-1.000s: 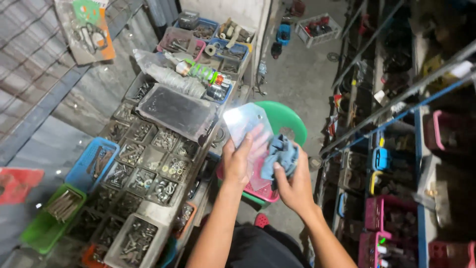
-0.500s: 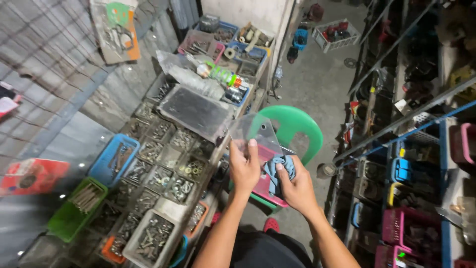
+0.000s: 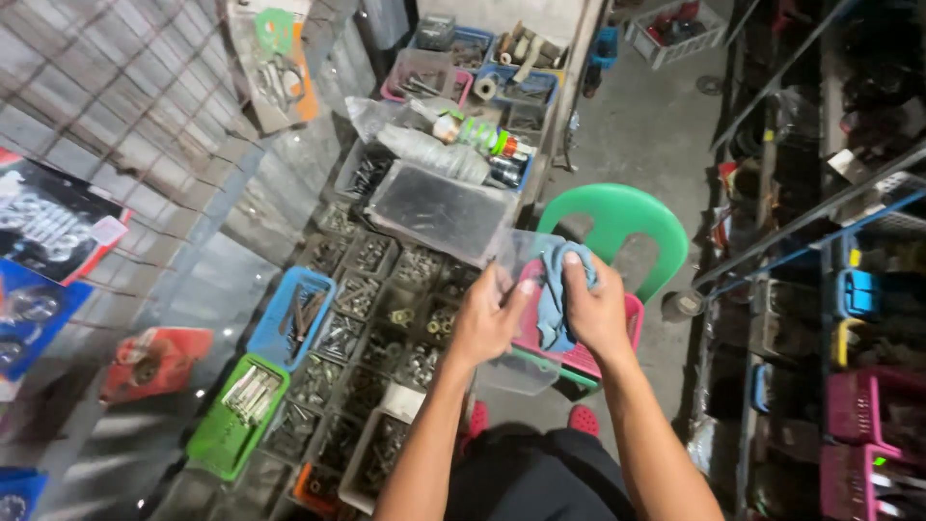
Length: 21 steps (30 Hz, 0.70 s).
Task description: The person wipes a clear plastic rectangular object with a blue cloth. They repeatedly rub the surface and edges of the plastic item while holding it over a pink basket placed on a green stool.
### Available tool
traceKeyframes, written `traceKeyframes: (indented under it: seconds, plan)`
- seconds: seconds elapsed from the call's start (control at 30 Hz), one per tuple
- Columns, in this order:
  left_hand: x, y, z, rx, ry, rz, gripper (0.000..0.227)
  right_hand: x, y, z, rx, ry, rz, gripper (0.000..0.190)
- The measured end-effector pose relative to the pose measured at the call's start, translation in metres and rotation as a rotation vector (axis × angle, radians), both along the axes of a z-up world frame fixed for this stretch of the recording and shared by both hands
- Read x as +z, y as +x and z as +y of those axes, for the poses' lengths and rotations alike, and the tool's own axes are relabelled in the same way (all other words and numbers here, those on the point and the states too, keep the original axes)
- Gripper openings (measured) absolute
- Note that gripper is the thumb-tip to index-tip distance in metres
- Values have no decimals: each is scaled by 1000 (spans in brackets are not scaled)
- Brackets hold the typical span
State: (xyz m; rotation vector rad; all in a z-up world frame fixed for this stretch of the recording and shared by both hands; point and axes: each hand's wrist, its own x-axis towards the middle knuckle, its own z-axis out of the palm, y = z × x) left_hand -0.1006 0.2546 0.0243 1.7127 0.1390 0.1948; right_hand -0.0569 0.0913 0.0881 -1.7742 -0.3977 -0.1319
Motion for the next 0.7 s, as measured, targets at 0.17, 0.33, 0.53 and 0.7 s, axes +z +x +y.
traceKeyframes:
  seconds: [0.17, 0.33, 0.53, 0.7]
  plan:
    - [31, -16, 20, -201, -84, 17, 30, -5, -10, 5, -21, 35, -15, 30]
    - [32, -16, 23, -390, -126, 55, 29, 3, -13, -14, 70, 7, 25, 27]
    - [28, -6, -18, -337, -148, -8, 23, -7, 4, -31, -5, 69, 123, 37]
    - [-5, 24, -85, 13, -39, 44, 23, -23, 36, -69, -242, -7, 316, 26]
